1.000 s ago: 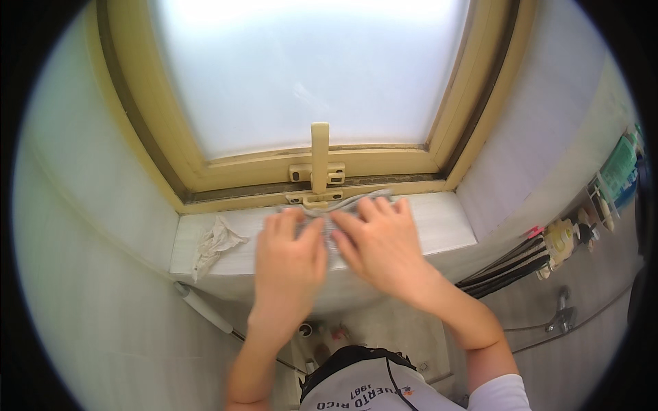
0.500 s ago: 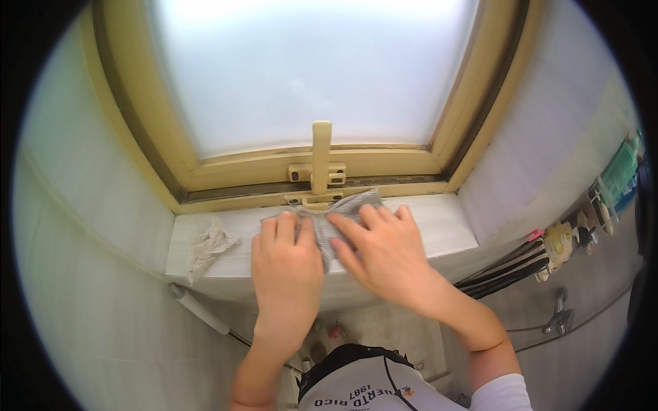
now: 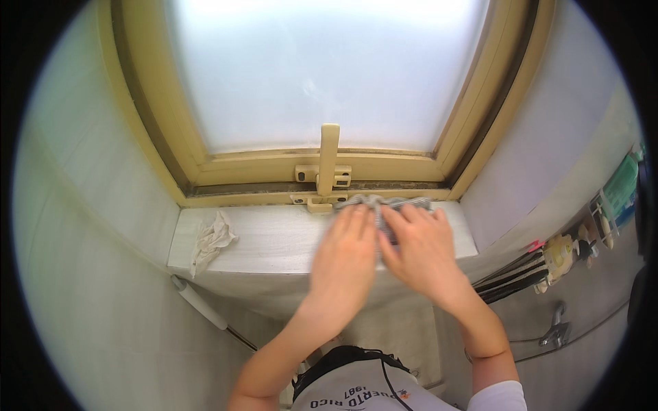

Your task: The person cleans a bathroom window and sill using a cloth and a handheld showerhead. They wipe the glass and frame, rinse the area with water, and dry the surfaces with a cloth and paper towel.

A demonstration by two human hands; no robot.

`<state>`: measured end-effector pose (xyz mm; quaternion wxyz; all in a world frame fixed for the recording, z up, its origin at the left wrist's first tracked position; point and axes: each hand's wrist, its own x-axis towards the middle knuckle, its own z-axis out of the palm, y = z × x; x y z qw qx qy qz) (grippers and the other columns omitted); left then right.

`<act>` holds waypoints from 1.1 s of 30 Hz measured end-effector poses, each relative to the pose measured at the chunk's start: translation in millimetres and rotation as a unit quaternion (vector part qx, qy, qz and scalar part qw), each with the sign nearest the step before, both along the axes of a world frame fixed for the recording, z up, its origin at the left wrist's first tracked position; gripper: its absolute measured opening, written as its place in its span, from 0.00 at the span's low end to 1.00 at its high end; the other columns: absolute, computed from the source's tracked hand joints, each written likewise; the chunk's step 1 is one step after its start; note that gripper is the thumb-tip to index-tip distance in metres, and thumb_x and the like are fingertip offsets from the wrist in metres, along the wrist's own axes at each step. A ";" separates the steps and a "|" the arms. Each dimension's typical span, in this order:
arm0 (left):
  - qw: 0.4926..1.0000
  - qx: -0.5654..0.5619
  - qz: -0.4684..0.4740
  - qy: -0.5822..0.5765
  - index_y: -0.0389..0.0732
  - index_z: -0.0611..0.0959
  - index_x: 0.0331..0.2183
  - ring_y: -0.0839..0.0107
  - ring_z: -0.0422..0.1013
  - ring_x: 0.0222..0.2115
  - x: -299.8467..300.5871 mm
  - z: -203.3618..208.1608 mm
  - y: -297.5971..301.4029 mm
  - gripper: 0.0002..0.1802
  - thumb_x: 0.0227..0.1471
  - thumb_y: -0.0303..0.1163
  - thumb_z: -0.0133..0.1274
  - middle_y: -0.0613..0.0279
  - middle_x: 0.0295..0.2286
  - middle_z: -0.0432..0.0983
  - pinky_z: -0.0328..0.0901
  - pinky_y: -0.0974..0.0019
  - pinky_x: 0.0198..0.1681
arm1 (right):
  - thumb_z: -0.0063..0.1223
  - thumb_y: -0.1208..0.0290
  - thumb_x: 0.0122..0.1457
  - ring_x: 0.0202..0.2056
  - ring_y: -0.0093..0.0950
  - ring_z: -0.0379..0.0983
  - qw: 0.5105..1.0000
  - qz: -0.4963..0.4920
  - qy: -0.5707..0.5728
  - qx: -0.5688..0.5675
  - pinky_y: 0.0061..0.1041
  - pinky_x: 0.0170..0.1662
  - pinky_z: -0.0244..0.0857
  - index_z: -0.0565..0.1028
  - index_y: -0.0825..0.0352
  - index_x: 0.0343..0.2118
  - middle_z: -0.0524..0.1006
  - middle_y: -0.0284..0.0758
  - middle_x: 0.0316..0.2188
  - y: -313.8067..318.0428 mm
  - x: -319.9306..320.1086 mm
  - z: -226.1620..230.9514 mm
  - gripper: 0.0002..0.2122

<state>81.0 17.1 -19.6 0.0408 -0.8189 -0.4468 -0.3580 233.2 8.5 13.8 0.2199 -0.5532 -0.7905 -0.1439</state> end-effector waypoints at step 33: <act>0.993 -0.066 0.085 0.051 0.35 0.79 0.31 0.52 0.72 0.41 -28.9 38.6 -45.5 0.06 0.47 0.25 0.57 0.50 0.38 0.75 0.67 0.54 0.46 | 0.57 0.70 0.56 0.30 0.31 0.73 0.988 0.140 0.060 -0.028 0.33 0.35 0.57 0.79 0.62 0.41 0.73 0.32 0.27 -11.0 -20.2 2.1 0.09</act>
